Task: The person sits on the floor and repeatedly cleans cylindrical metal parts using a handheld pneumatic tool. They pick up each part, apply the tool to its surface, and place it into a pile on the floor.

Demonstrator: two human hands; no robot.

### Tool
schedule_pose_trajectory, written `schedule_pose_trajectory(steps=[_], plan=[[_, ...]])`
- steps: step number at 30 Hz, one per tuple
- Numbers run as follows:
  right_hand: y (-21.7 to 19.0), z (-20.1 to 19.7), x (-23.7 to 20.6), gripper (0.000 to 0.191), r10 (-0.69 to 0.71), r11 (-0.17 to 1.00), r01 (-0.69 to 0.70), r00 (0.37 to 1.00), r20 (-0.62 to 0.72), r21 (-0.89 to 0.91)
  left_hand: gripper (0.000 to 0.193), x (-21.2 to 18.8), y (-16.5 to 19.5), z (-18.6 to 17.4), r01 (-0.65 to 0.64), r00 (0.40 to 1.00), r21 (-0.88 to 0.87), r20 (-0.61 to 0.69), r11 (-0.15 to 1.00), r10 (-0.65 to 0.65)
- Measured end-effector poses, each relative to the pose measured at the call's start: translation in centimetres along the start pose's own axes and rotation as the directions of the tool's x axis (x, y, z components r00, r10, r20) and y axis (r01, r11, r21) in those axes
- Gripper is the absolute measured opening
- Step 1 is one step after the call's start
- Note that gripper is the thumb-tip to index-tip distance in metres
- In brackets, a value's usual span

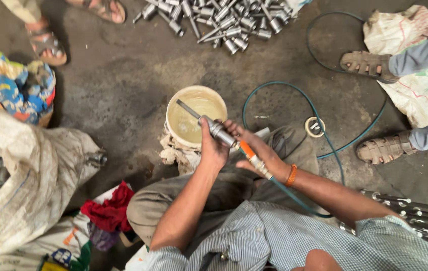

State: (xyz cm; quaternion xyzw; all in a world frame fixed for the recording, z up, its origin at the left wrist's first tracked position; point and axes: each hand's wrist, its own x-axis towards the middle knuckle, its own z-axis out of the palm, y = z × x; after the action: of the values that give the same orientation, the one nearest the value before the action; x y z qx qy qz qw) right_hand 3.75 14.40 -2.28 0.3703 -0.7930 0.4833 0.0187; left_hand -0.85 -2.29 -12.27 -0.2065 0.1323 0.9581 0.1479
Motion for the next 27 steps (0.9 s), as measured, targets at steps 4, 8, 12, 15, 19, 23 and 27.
schedule_pose_trajectory(steps=[4,8,12,15,19,23,27], plan=[[0.4,-2.8,-1.4,0.042,-0.163,0.796,0.248,0.966,0.200,-0.553,0.051,-0.1,-0.2,0.8,-0.036,0.996,0.072,-0.077,0.997,0.042],[0.9,-4.5,-4.1,0.032,-0.161,0.733,0.191,0.981,0.106,-0.653,0.051,-0.3,1.1,1.5,-0.051,0.992,0.140,-0.104,0.989,0.066],[1.3,-5.0,-6.5,0.024,-0.073,0.858,0.084,0.997,0.041,-0.506,0.048,-1.3,1.9,2.6,-0.107,0.994,0.176,0.029,0.979,0.103],[1.9,-3.3,-6.4,0.030,0.157,0.987,-0.155,0.980,-0.124,0.031,0.051,-3.2,1.5,4.5,-0.109,0.976,0.256,0.213,0.960,0.054],[3.2,-0.3,-3.4,0.056,0.353,0.276,-0.395,0.890,0.289,0.876,0.053,-5.9,2.1,8.8,-0.251,0.852,0.502,0.520,0.828,-0.057],[3.0,0.7,-1.6,0.051,-0.083,-0.299,-0.559,0.822,0.563,0.773,0.052,-6.2,4.0,12.4,-0.547,0.521,0.521,0.825,0.655,-0.219],[2.9,2.3,-1.2,0.050,-0.162,-0.299,-0.614,0.787,0.595,0.731,0.043,-4.7,3.6,11.3,-0.178,0.727,0.340,0.677,0.923,-0.109]])
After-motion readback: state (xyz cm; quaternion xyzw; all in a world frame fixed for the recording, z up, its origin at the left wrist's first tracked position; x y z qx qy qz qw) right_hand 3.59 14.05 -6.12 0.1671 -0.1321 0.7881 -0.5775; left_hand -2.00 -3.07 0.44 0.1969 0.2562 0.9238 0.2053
